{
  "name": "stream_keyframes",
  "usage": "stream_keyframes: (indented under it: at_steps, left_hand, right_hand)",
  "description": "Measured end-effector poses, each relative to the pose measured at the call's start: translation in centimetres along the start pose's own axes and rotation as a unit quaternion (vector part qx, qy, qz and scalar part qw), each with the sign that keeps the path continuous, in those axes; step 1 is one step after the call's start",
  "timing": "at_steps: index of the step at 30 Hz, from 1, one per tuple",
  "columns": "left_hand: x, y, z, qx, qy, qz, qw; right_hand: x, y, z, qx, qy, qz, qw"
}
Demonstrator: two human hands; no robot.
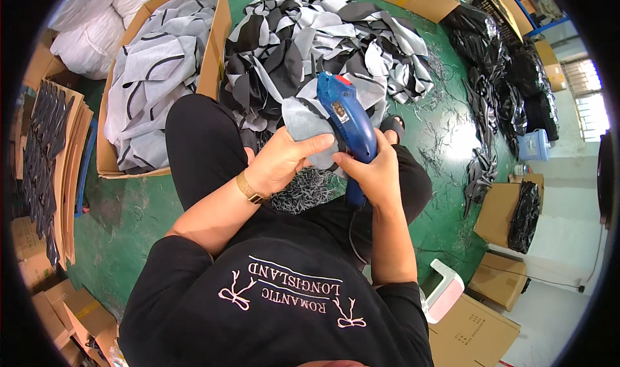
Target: Trim the edges of fabric components or shoe insoles using a handheld electric cutter.
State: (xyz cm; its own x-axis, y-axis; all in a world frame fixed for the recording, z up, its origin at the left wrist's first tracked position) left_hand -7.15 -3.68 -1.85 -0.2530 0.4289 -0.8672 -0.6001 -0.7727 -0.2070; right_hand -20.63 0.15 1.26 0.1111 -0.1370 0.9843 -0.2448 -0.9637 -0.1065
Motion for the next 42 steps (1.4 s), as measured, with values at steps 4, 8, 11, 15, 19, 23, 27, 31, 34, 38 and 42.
stream_keyframes:
  at_steps: [4, 8, 11, 15, 19, 23, 27, 31, 34, 38, 42]
  left_hand:
    - [0.7, 0.4, -0.5, -0.022, -0.077, -0.011, 0.997]
    - [0.7, 1.1, -2.2, -0.042, -0.074, 0.011, 0.996]
    - [0.5, 1.3, -2.9, -0.063, -0.059, 0.016, 0.996]
    - [-0.4, 1.1, -3.3, -0.084, -0.03, 0.045, 0.995]
    - [-1.0, 1.1, -3.1, -0.074, 0.016, 0.07, 0.995]
    - [-2.4, 0.5, -2.5, -0.06, 0.054, 0.118, 0.99]
    - [-2.7, 0.2, -2.5, -0.05, 0.096, 0.131, 0.985]
    - [-2.8, -0.2, -2.5, -0.063, 0.135, 0.139, 0.979]
    - [-3.0, -0.4, -2.0, -0.047, 0.141, 0.144, 0.978]
    - [-3.1, -0.9, -1.6, -0.044, 0.218, 0.161, 0.962]
    - [-2.8, -0.9, -1.3, -0.042, 0.227, 0.161, 0.96]
  right_hand:
    - [-1.2, -0.1, 0.0, 0.022, 0.057, 0.047, 0.997]
    - [-1.1, -1.9, -2.2, -0.013, 0.152, 0.035, 0.988]
    - [-1.8, -4.3, -3.5, 0.01, 0.158, 0.08, 0.984]
    - [-3.0, -6.8, -4.0, 0.051, 0.092, 0.13, 0.986]
    - [-3.7, -7.5, -4.3, 0.045, 0.055, 0.147, 0.987]
    - [-3.5, -7.5, -4.4, 0.041, 0.047, 0.139, 0.988]
    - [-3.0, -7.5, -4.3, 0.041, 0.037, 0.135, 0.989]
    - [-2.5, -7.3, -4.2, 0.044, 0.031, 0.132, 0.99]
    - [-2.1, -7.2, -4.1, 0.047, 0.034, 0.133, 0.989]
    - [-1.9, -6.9, -4.0, 0.049, 0.043, 0.148, 0.987]
    - [-1.7, -6.0, -3.7, 0.045, 0.098, 0.142, 0.984]
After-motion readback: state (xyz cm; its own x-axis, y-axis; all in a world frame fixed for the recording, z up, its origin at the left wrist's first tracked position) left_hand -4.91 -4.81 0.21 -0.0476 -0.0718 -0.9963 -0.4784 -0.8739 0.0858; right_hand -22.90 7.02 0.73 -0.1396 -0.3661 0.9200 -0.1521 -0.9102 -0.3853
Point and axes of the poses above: each hand's wrist, its own y-axis towards the middle knuckle, its own z-axis out of the palm, x = y × z, the point moved 9 cm from there along y, towards the middle knuckle, and after that the axes turned 10 degrees about y, right-handed, at the moved point
